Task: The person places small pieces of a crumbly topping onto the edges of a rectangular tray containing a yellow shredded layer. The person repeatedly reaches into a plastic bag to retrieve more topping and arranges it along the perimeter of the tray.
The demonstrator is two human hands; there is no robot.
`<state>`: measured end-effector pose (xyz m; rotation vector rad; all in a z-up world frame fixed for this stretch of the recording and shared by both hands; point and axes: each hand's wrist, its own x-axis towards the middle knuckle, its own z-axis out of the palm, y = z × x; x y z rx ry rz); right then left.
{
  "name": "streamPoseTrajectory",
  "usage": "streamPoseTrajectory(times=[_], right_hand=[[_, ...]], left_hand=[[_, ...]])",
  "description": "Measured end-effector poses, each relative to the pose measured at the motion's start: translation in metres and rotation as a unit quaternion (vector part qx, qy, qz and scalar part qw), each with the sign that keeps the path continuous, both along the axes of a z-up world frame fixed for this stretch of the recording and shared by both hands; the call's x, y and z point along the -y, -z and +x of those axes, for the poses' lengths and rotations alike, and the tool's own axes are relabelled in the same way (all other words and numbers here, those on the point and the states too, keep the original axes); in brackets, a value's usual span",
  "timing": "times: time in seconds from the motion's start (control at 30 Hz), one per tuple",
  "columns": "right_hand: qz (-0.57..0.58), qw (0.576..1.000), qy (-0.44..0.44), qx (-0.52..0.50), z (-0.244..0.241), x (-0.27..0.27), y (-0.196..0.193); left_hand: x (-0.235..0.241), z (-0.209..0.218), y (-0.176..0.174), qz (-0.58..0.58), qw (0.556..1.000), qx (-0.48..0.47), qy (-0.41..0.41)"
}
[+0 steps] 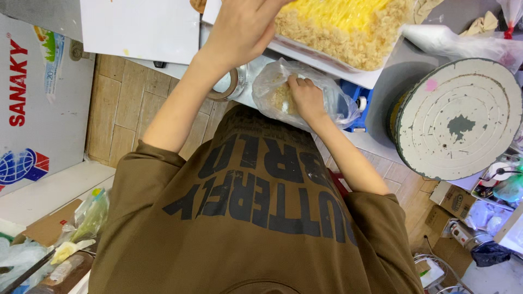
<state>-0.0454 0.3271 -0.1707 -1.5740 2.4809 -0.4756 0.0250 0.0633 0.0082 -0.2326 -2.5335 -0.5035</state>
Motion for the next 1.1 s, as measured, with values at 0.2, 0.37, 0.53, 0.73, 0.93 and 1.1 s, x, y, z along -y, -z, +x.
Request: streamPoseTrajectory(times=[0.2,0.37,0.53,0.73,0.93,1.1], right_hand=[[-0.052,0.998,-0.005,0.037,-0.003,-0.012,-0.024],[-0.08,0.993,-0.038,0.077,0.0,-0.014,-0.069],[-0.061,0.975,-0.028,0.213,-0.017,-0.026,-0.151],[-0.127,0.947,-0.009,0.295,-0.059,-0.012,-0.238],[-0.222,0.898,-0.055,0.377,-0.112,0.053,-0.27],[-0.246,0.885,-0.061,0.39,-0.159,0.128,-0.249]], left_hand=[[0.0,0.03,-0.023,0.047,0.998,-0.022,-0.044],[0.005,0.044,-0.012,0.066,0.994,0.015,-0.091],[0.011,0.051,-0.008,0.089,0.99,0.031,-0.106],[0.023,0.047,-0.004,0.117,0.988,0.035,-0.093],[0.008,-0.004,0.004,0.533,0.834,0.082,0.112],[0.003,-0.053,0.006,0.659,0.743,0.084,0.083]])
